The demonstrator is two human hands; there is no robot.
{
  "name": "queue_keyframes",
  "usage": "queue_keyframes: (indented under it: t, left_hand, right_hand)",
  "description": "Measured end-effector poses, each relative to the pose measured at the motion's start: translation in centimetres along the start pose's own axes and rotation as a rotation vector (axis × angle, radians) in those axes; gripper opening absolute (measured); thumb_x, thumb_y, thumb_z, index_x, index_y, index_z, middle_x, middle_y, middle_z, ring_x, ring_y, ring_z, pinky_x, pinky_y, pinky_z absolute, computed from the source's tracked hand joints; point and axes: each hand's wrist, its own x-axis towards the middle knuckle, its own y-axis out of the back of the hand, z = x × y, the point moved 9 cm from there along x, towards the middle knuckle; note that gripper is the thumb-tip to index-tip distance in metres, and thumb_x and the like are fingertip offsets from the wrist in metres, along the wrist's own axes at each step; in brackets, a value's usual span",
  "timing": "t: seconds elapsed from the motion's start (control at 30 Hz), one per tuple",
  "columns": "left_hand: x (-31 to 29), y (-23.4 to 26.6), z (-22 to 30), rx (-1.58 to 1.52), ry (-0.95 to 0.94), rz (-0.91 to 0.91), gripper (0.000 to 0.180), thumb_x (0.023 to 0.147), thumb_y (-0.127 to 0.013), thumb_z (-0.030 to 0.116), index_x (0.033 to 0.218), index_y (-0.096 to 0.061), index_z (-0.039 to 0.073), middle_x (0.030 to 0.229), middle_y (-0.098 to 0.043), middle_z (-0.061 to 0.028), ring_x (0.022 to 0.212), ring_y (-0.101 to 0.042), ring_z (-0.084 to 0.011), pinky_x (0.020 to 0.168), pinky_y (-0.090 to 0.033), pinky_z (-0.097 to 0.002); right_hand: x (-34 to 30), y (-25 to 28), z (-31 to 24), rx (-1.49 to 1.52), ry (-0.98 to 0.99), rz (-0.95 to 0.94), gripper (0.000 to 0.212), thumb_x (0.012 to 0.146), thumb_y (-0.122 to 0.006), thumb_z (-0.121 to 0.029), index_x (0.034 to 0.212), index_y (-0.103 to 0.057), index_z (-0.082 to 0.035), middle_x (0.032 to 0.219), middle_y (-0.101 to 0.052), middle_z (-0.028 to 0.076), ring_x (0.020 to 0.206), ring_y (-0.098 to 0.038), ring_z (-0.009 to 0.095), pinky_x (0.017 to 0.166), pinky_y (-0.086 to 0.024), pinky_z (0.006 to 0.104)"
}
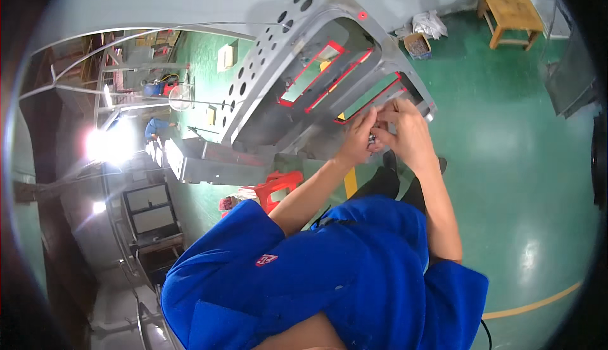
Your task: The person is manually inserting small screws into pre-drilled holes in various metal casing parts.
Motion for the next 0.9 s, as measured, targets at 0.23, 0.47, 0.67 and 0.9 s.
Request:
queue_keyframes:
  t: [0.23,0.47,0.67,0.9]
  left_hand:
    - [0.0,-0.1,-0.3,-0.153,-0.068,0.060,0.042,0.098,-0.033,0.038,0.116,-0.051,0.005,0.060,-0.037,0.0026,0.044,-0.032,-0.0051,0.039,-0.023,-0.0198]
    - [-0.3,0.1,1.3,-0.250,-0.118,0.044,0.038,0.097,-0.040,0.027,0.129,-0.045,0.007,0.059,-0.034,0.0057,0.045,-0.029,-0.0038,0.039,-0.020,-0.0192]
    - [-1.7,2.1,2.0,-0.267,-0.160,0.080,0.037,0.096,-0.041,0.025,0.127,-0.046,0.005,0.060,-0.034,0.0054,0.045,-0.029,-0.0037,0.039,-0.020,-0.0190]
    - [-2.6,2.7,1.6,-0.257,-0.113,0.033,0.029,0.096,-0.041,0.027,0.108,-0.055,0.004,0.061,-0.037,0.0043,0.045,-0.030,-0.0046,0.039,-0.020,-0.0197]
  right_hand:
    - [-0.2,-1.5,0.5,0.175,-0.098,-0.036,0.012,0.066,-0.069,-0.006,0.076,-0.065,-0.003,0.072,-0.059,0.008,0.069,-0.056,0.023,0.065,-0.046,0.0339]
    - [7.7,5.7,1.9,0.469,-0.024,0.555,0.011,0.075,-0.069,-0.007,0.080,-0.063,0.001,0.070,-0.061,0.002,0.064,-0.053,0.008,0.061,-0.044,0.0232]
    - [11.1,4.9,0.3,0.372,0.099,0.608,0.011,0.073,-0.070,-0.008,0.078,-0.066,0.001,0.068,-0.065,0.003,0.062,-0.057,0.007,0.061,-0.046,0.0218]
    - [11.7,5.7,-0.4,0.350,0.028,0.572,0.017,0.072,-0.074,-0.014,0.076,-0.067,0.001,0.061,-0.063,0.002,0.054,-0.052,0.005,0.054,-0.044,0.0211]
